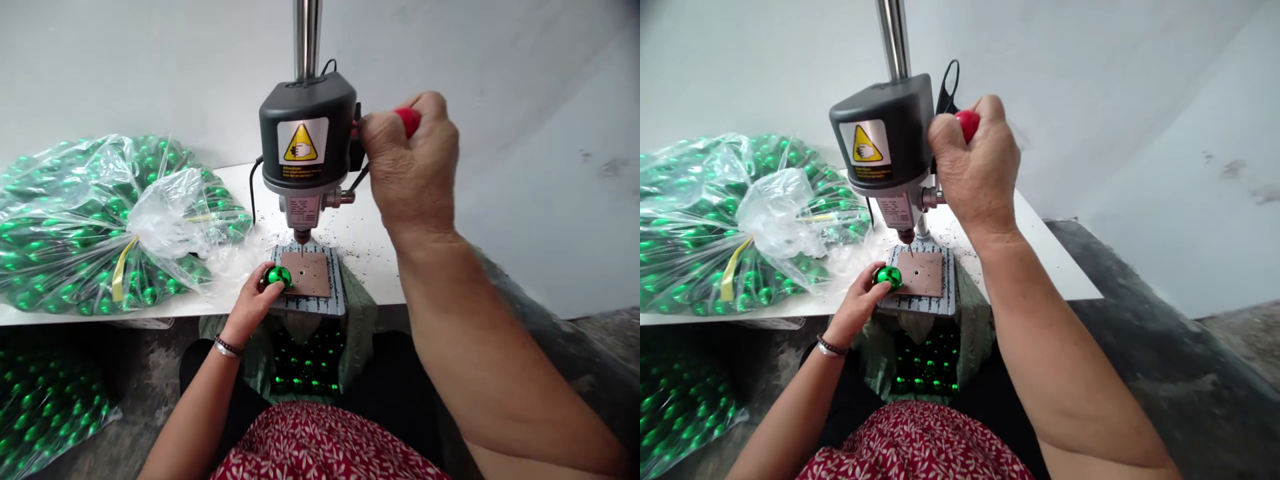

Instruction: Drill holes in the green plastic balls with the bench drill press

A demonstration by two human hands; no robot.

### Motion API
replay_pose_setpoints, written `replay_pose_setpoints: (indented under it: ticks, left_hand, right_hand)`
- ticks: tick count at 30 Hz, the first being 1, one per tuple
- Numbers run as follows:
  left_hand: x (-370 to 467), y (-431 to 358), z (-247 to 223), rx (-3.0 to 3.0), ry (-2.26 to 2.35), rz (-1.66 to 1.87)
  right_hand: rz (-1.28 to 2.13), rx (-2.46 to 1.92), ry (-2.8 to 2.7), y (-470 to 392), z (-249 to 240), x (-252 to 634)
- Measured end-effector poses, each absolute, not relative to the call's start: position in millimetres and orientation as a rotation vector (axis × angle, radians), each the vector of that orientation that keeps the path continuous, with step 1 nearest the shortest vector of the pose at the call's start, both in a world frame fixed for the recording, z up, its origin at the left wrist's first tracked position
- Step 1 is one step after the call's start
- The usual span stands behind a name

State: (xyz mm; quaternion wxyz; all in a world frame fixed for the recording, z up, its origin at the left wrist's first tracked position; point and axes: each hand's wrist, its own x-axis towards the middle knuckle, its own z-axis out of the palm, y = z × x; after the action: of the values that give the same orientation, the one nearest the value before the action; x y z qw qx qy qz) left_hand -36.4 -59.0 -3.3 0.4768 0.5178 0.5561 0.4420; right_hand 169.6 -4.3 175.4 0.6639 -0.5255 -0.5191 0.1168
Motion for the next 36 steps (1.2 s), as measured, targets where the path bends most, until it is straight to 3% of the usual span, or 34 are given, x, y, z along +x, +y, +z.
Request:
replay_pose_setpoints:
  ticks: [5,17,36]
  left_hand:
    - [-21,-33,-11,1.657,1.565,1.034]
    - [-15,-6,-22,2.041,1.51,0.935]
    - [4,-11,-16,1.934,1.39,0.898]
  right_hand:
    - [0.282,-1.18,-1.177,-6,176,170]
    - [0.275,-1.166,-1.214,-7,176,172]
    - [0.28,-1.166,-1.2,-9,175,173]
